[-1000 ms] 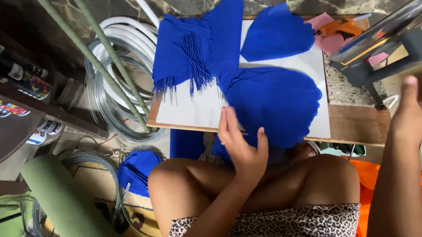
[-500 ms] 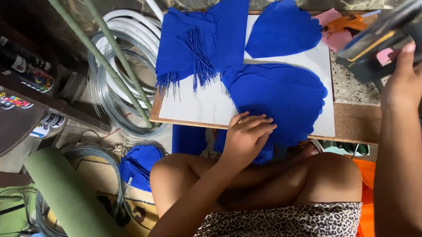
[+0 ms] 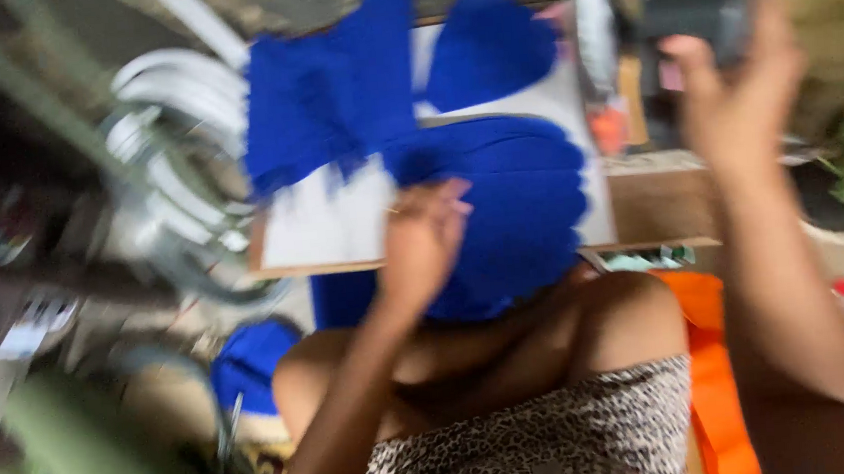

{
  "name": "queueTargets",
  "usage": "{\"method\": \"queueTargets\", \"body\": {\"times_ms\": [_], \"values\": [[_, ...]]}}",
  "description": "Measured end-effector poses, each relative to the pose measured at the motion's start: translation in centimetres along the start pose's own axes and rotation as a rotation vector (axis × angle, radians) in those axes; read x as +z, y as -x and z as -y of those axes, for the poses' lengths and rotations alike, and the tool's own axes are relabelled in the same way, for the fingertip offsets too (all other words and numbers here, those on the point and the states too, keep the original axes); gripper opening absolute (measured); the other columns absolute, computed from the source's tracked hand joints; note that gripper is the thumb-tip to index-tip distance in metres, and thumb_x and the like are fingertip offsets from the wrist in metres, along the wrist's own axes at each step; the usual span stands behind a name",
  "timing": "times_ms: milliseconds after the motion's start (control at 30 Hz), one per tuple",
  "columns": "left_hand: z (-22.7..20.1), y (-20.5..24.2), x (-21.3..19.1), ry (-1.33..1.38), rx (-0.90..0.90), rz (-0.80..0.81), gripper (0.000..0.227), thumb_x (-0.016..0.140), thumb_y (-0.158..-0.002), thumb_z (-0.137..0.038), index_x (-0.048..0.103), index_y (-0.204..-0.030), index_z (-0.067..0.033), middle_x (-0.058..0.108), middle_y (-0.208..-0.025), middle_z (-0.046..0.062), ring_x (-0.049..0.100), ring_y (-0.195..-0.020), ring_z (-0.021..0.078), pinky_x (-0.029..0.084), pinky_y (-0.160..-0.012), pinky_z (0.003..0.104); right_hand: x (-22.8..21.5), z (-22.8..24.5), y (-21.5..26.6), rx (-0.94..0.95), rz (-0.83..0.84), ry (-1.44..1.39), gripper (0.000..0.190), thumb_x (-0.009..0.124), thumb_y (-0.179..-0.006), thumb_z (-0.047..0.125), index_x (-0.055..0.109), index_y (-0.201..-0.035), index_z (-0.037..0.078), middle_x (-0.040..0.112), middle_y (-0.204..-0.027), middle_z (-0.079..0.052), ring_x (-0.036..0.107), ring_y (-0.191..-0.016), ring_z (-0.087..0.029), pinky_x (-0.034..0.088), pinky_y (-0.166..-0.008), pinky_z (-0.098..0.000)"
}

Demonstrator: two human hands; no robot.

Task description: A person is ironing small blue fabric cutouts on a flat board at a workshop.

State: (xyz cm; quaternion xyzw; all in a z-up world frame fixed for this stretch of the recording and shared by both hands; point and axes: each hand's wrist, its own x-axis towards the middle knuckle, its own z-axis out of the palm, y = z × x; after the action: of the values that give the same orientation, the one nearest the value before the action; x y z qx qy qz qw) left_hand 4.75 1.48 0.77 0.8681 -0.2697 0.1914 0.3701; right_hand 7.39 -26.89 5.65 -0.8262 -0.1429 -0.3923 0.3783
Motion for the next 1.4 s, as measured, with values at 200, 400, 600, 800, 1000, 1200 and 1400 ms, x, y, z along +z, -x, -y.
{"method": "queueTargets", "body": {"times_ms": [200, 400, 600, 800, 1000, 1200, 1400], "values": [[4.7, -3.9, 2.4, -0.301, -0.058, 0.16, 0.026, 0.064, -0.072, -0.015, 0.064, -0.097, -0.0082, 0.059, -0.089, 0.009, 0.056, -0.078, 0.0296, 0.045, -0.071, 0.037, 0.8, 1.8, -0.2, 0.046, -0.245, -0.127, 0.024, 0.055, -0.088, -0.003, 0.046, -0.11, -0.005, 0.053, -0.097, -0.016, 0.052, -0.084, -0.023, 0.044, -0.078, -0.0341], [4.1, -6.3, 1.7, -0.417, -0.196, 0.398, 0.023, 0.071, -0.07, -0.015, 0.063, -0.089, -0.0059, 0.062, -0.088, 0.01, 0.058, -0.081, 0.0271, 0.044, -0.077, 0.037, 1.5, 1.9, 0.8, 0.185, -0.298, -0.18, 0.018, 0.057, -0.088, 0.009, 0.047, -0.101, 0.001, 0.053, -0.085, -0.009, 0.049, -0.074, -0.016, 0.043, -0.07, -0.0269], [4.0, -7.3, 1.7, -0.448, -0.127, 0.47, 0.01, 0.07, -0.068, -0.016, 0.065, -0.073, -0.009, 0.063, -0.078, 0.008, 0.058, -0.081, 0.0278, 0.045, -0.079, 0.036, 1.6, 1.9, 1.1, 0.232, -0.335, -0.18, 0.023, 0.06, -0.087, 0.02, 0.047, -0.093, 0.002, 0.049, -0.075, -0.005, 0.045, -0.064, -0.012, 0.04, -0.061, -0.0243], [3.2, -8.0, 1.4, -0.354, -0.188, 0.568, 0.011, 0.064, -0.071, -0.011, 0.058, -0.081, -0.0093, 0.066, -0.082, 0.004, 0.062, -0.075, 0.0231, 0.047, -0.069, 0.034, 1.3, 2.2, 1.1, 0.235, -0.309, -0.224, 0.025, 0.061, -0.087, 0.02, 0.046, -0.094, 0.002, 0.051, -0.07, -0.005, 0.047, -0.059, -0.011, 0.04, -0.057, -0.023], [2.3, -8.5, 1.0, -0.329, -0.263, 0.639, 0.017, 0.063, -0.073, -0.008, 0.066, -0.089, -0.0081, 0.066, -0.083, 0.006, 0.061, -0.07, 0.0201, 0.048, -0.064, 0.031, 1.4, 2.0, 1.0, 0.222, -0.319, -0.281, 0.024, 0.06, -0.088, 0.019, 0.045, -0.097, 0.002, 0.049, -0.071, -0.004, 0.046, -0.059, -0.01, 0.04, -0.057, -0.0225], [2.5, -8.5, 0.9, -0.276, -0.259, 0.607, 0.007, 0.065, -0.071, -0.007, 0.064, -0.078, -0.0057, 0.066, -0.081, 0.006, 0.063, -0.072, 0.0195, 0.049, -0.065, 0.03, 1.5, 2.0, 0.9, 0.201, -0.323, -0.235, 0.022, 0.061, -0.088, 0.017, 0.045, -0.095, 0.003, 0.051, -0.072, -0.005, 0.048, -0.06, -0.012, 0.041, -0.057, -0.0236], [2.6, -8.8, 0.8, -0.318, -0.293, 0.64, 0.018, 0.067, -0.074, -0.015, 0.062, -0.09, -0.0086, 0.067, -0.083, 0.007, 0.064, -0.069, 0.0219, 0.048, -0.062, 0.031, 1.4, 1.9, 0.9, 0.174, -0.305, -0.157, 0.025, 0.061, -0.087, 0.019, 0.045, -0.095, 0.001, 0.051, -0.076, -0.007, 0.047, -0.065, -0.014, 0.042, -0.062, -0.0262]]}}
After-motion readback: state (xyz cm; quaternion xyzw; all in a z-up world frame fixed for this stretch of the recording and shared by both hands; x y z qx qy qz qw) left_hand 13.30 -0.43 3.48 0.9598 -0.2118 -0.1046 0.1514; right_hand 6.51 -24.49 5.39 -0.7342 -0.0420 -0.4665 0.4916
